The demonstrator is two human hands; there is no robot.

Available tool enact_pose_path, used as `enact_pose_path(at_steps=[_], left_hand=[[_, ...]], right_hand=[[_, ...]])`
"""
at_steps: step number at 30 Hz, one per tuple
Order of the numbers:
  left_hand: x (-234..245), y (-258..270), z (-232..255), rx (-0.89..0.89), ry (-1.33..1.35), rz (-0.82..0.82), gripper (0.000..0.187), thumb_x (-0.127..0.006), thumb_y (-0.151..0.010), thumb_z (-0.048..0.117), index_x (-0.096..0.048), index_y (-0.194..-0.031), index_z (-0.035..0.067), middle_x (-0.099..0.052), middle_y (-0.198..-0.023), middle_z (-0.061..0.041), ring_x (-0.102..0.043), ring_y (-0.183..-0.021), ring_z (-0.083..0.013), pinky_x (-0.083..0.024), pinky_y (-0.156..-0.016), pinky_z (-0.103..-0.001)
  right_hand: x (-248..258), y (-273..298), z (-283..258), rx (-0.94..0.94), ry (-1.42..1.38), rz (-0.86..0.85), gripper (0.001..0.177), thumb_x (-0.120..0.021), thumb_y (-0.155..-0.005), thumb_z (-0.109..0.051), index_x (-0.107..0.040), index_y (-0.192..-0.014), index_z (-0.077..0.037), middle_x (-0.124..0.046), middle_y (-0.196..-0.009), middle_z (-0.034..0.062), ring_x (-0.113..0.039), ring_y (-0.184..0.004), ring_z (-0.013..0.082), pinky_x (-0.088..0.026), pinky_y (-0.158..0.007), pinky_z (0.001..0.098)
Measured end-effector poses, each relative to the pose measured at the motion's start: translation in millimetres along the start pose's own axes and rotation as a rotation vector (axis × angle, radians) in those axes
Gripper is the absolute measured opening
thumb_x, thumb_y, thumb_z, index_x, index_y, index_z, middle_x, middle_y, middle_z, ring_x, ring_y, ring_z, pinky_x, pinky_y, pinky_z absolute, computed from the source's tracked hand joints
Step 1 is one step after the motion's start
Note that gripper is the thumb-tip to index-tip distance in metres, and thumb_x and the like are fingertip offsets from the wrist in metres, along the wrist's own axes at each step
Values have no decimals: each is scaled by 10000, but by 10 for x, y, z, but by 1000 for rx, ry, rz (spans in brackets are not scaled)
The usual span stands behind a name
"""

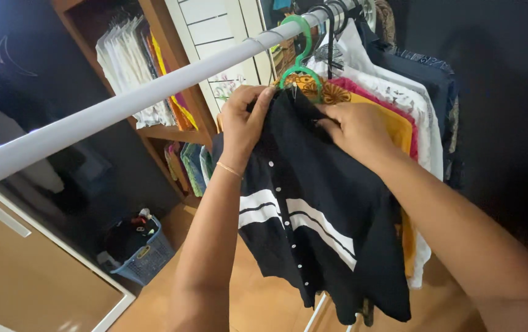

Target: Hanging a beige shirt onto a hanger and then buttoning it while it is on a clothes rack.

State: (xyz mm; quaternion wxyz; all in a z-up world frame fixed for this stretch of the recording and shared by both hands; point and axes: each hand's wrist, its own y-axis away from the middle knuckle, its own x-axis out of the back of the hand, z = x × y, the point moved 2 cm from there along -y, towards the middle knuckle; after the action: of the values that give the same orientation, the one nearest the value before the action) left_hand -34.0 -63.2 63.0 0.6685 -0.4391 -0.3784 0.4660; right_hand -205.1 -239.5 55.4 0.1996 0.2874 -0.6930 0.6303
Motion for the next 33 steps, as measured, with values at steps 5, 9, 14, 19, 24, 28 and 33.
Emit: enact_pose_path(at_steps=[5, 9, 14, 19, 24, 28, 33], left_hand=[[-161, -53, -51, 14, 42, 23, 160, -684, -1020, 280, -782, -991, 156, -694, -814, -100, -685, -789, -270, -527, -762, -377], [-269, -66, -90, 74, 49, 51, 171, -679, -1012, 317, -778, -987, 180, -667, -725, -74, -619, -719, -181, -505, -703, -362], [-221, 204, 160, -81, -84, 151, 204, -561, -1067, 257, -712, -1163, 159, -705, -1083, -96, -667, -1064, -314, -486, -974, -427], [-571, 1204, 231, -143, -194, 130, 545, -309, -1157, 318, -217, -1676, 182, -153, -1773, -102, -136, -1702, -292, -120, -1449, -508], [-1236, 2214, 266, -22, -135, -40, 820, -261, -1088, 586, -58, -1651, 25, 94, -1697, -329, 120, -1604, -533, 51, -1303, -723], [-1434, 2737, 342, 57, -123, -91, 805, -227, -1099, 581, -49, -1642, 14, 71, -1677, -372, 69, -1591, -557, 44, -1286, -705], [-1549, 3634, 360, 205, -212, -440, 823, -372, -1014, 489, -189, -1543, -114, -60, -1609, -455, -6, -1522, -617, -19, -1207, -733]], right_hand=[[72, 33, 138, -19, 18, 69, 214, -700, -961, -152, -778, -1157, -116, -762, -1001, 177, -705, -1010, 414, -566, -826, 514], [10, 24, 220, 16, -27, 81, 219, -698, -964, -105, -777, -1166, -73, -764, -1016, 219, -704, -1005, 456, -568, -831, 516], [213, 158, -119, 252, -62, 158, 271, -720, -942, 29, -753, -1210, 10, -667, -1215, 228, -634, -1064, 415, -541, -915, 493], [107, 283, -333, 384, -236, 135, 300, -599, -1055, -6, -643, -1342, 72, -672, -1337, 245, -639, -1245, 397, -471, -1127, 481], [-772, 713, 100, -1061, -1462, -374, 813, -422, -885, -635, -573, -1431, -53, -639, -1415, 104, -615, -1261, 189, -412, -1197, 327], [-1285, 1374, 146, -1158, -1450, -458, 721, -411, -913, -616, -590, -1356, -76, -648, -1326, 91, -614, -1176, 181, -415, -1102, 315], [-1752, 2203, 89, -1323, -1415, -599, 587, -391, -960, -583, -617, -1230, -113, -663, -1177, 70, -613, -1034, 166, -421, -945, 296]])
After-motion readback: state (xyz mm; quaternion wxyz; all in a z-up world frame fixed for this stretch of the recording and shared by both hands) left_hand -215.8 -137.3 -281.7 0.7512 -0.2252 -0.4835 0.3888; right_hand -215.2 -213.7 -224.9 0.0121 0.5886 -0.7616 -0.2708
